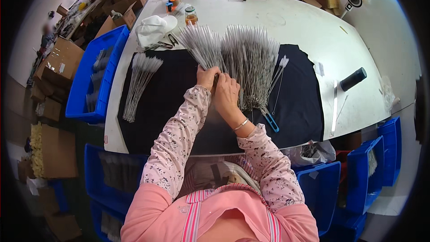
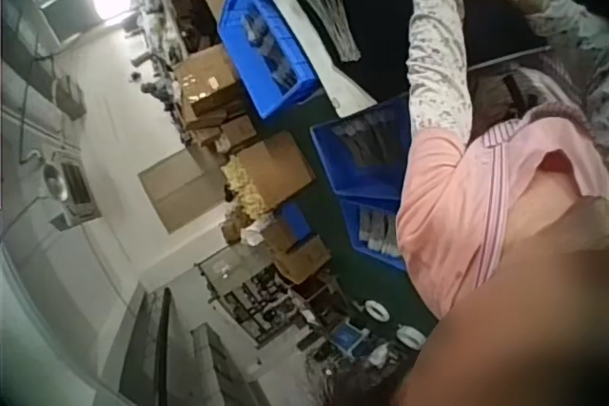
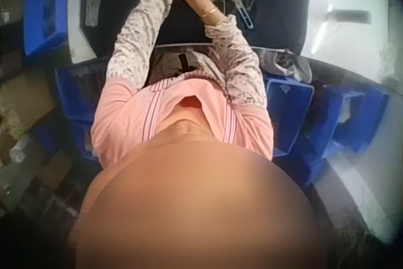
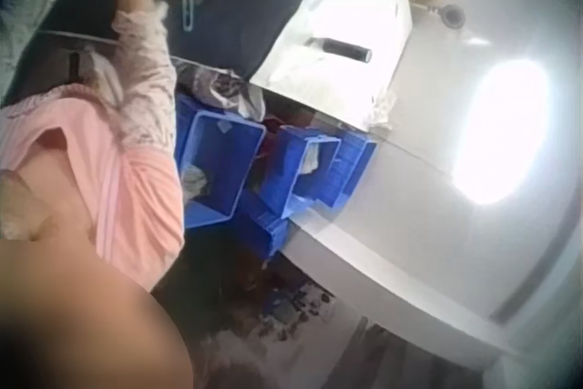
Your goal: Bundling and organizing wire-handled cleaning brushes on a workbench into bundles.
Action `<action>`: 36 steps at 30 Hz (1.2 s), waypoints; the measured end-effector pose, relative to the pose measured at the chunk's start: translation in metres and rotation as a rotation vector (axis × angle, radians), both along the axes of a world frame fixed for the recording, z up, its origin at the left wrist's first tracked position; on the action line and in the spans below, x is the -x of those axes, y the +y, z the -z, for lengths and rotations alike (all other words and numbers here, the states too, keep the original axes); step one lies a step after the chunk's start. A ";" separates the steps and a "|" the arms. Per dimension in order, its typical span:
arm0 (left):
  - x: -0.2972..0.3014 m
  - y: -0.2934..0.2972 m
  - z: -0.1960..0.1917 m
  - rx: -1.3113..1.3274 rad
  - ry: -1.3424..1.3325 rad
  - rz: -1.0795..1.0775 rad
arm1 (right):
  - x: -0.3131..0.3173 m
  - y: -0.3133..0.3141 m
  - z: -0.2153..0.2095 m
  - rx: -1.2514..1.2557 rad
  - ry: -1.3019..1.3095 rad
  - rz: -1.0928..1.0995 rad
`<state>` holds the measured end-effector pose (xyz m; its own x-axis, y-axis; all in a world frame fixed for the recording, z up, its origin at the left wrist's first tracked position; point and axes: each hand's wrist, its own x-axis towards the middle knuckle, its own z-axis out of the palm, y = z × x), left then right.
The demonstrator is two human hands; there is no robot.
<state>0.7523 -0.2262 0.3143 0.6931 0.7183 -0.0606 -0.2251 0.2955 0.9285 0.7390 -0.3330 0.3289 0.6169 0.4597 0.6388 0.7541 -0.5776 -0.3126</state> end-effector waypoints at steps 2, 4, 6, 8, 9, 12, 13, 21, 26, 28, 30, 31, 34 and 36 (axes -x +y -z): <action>0.003 -0.005 -0.007 0.083 -0.041 -0.019 | 0.000 -0.002 -0.001 0.083 0.253 -0.061; 0.009 0.007 -0.004 0.025 -0.009 0.013 | 0.004 -0.004 -0.004 0.000 0.220 -0.148; 0.016 0.011 -0.007 0.321 0.032 0.023 | 0.006 -0.007 -0.008 -0.080 0.187 -0.229; 0.024 0.010 -0.015 0.303 -0.011 0.050 | 0.003 -0.011 -0.013 -0.094 0.309 -0.354; 0.028 0.011 -0.018 0.303 -0.005 0.086 | 0.001 -0.013 -0.012 -0.096 0.315 -0.352; 0.032 0.011 -0.015 0.284 -0.043 0.148 | -0.006 -0.016 -0.013 -0.282 0.557 -0.381; 0.034 0.009 -0.017 0.250 -0.062 0.133 | -0.006 -0.018 -0.017 -0.276 0.560 -0.405; 0.048 -0.002 -0.021 0.178 -0.148 0.125 | -0.018 -0.019 -0.022 -0.629 0.855 -0.441; 0.050 -0.014 -0.037 0.185 -0.213 0.099 | -0.019 -0.018 -0.007 -0.534 0.970 -0.623; 0.058 -0.013 -0.041 0.165 -0.192 0.180 | -0.020 -0.014 -0.010 -0.650 0.960 -0.696; 0.056 -0.002 -0.029 0.152 -0.117 0.164 | -0.029 -0.018 -0.018 -0.667 1.232 -0.667; 0.056 0.003 -0.025 0.196 -0.154 0.194 | -0.033 -0.019 -0.023 -0.672 1.242 -0.657; 0.057 0.002 -0.025 0.265 -0.204 0.220 | -0.044 -0.021 -0.024 -0.675 1.521 -0.770; 0.060 0.006 -0.031 0.187 -0.392 0.239 | -0.050 -0.016 -0.009 -0.654 1.648 -0.907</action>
